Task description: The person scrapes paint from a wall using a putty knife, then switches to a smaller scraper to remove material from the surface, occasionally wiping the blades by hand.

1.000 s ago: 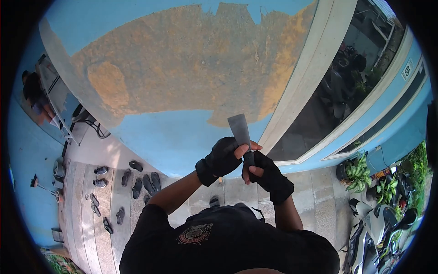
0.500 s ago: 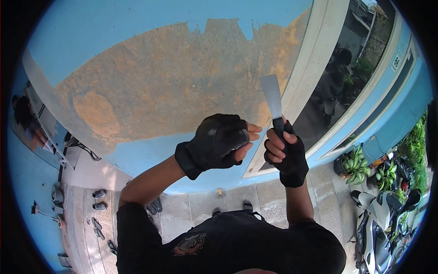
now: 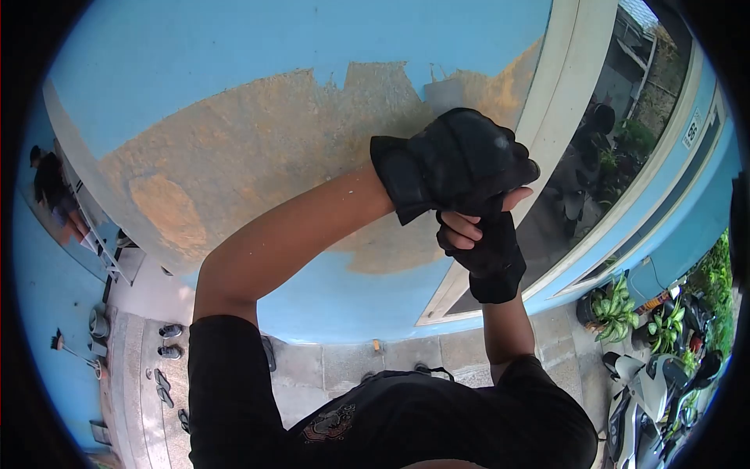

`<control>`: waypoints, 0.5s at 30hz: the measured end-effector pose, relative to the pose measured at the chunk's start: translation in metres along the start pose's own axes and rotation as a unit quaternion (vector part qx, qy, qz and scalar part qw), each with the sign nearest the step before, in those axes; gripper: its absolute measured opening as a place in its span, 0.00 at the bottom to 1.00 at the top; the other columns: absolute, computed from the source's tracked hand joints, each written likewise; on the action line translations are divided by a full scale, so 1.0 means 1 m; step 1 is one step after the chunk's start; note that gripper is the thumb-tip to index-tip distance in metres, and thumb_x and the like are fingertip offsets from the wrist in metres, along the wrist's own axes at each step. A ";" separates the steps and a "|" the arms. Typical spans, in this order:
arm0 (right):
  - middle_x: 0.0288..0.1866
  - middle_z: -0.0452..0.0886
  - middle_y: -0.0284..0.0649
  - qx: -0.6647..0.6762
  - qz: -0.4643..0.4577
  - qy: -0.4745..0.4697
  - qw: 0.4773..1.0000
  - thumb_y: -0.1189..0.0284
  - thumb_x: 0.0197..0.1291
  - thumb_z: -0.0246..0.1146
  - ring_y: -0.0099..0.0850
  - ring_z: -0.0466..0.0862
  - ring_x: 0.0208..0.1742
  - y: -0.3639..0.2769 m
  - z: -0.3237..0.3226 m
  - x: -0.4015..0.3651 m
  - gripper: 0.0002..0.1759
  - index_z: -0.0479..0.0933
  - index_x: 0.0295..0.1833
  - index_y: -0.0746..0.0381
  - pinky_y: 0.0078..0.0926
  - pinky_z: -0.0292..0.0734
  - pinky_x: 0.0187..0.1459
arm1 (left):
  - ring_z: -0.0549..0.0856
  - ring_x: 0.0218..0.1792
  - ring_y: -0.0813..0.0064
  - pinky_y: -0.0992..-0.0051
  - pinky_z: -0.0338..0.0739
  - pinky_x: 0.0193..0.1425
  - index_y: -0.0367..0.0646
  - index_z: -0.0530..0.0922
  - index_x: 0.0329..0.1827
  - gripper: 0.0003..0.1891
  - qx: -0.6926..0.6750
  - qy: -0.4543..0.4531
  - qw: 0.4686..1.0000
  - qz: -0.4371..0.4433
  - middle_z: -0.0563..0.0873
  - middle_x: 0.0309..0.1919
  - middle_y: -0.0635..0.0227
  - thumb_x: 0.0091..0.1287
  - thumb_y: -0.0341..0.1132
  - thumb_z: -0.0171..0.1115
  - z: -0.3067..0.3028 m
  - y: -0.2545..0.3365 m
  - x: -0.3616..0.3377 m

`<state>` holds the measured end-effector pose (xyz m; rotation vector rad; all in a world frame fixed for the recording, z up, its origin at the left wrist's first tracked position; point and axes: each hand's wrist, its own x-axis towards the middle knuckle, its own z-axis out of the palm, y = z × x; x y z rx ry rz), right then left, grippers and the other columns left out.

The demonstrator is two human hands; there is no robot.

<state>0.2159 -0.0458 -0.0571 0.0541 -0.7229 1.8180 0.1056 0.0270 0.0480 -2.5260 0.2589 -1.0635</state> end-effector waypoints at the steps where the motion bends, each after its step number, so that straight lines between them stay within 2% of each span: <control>1: 0.26 0.67 0.28 0.025 0.012 -0.008 1.000 0.63 0.73 0.55 0.18 0.65 0.20 -0.002 -0.001 0.002 0.11 0.71 0.41 0.58 0.16 0.62 0.19 | 0.86 0.31 0.65 0.67 0.81 0.33 0.50 0.82 0.31 0.10 0.000 -0.006 1.000 -0.006 0.86 0.30 0.68 0.61 0.46 0.63 0.004 -0.006 0.002; 5: 0.25 0.64 0.28 0.019 -0.004 0.002 1.000 0.68 0.73 0.53 0.18 0.64 0.19 -0.001 -0.001 -0.005 0.12 0.66 0.34 0.58 0.18 0.63 0.19 | 0.84 0.22 0.62 0.67 0.77 0.27 0.53 0.82 0.27 0.12 0.014 -0.053 0.998 -0.035 0.83 0.20 0.67 0.62 0.49 0.61 0.003 -0.013 0.011; 9: 0.24 0.64 0.28 0.025 0.005 0.023 0.999 0.70 0.74 0.51 0.19 0.63 0.19 -0.005 0.005 -0.003 0.14 0.65 0.32 0.58 0.18 0.63 0.18 | 0.84 0.21 0.62 0.67 0.76 0.26 0.54 0.81 0.26 0.13 0.016 -0.024 0.999 -0.029 0.82 0.17 0.67 0.62 0.50 0.61 0.006 -0.021 0.013; 15: 0.24 0.64 0.28 -0.009 0.010 0.038 0.999 0.70 0.76 0.50 0.19 0.64 0.19 -0.005 0.009 -0.007 0.12 0.64 0.34 0.58 0.19 0.63 0.17 | 0.84 0.21 0.62 0.65 0.77 0.28 0.53 0.82 0.27 0.13 -0.018 -0.083 0.995 -0.055 0.83 0.18 0.67 0.63 0.50 0.62 0.007 -0.021 0.011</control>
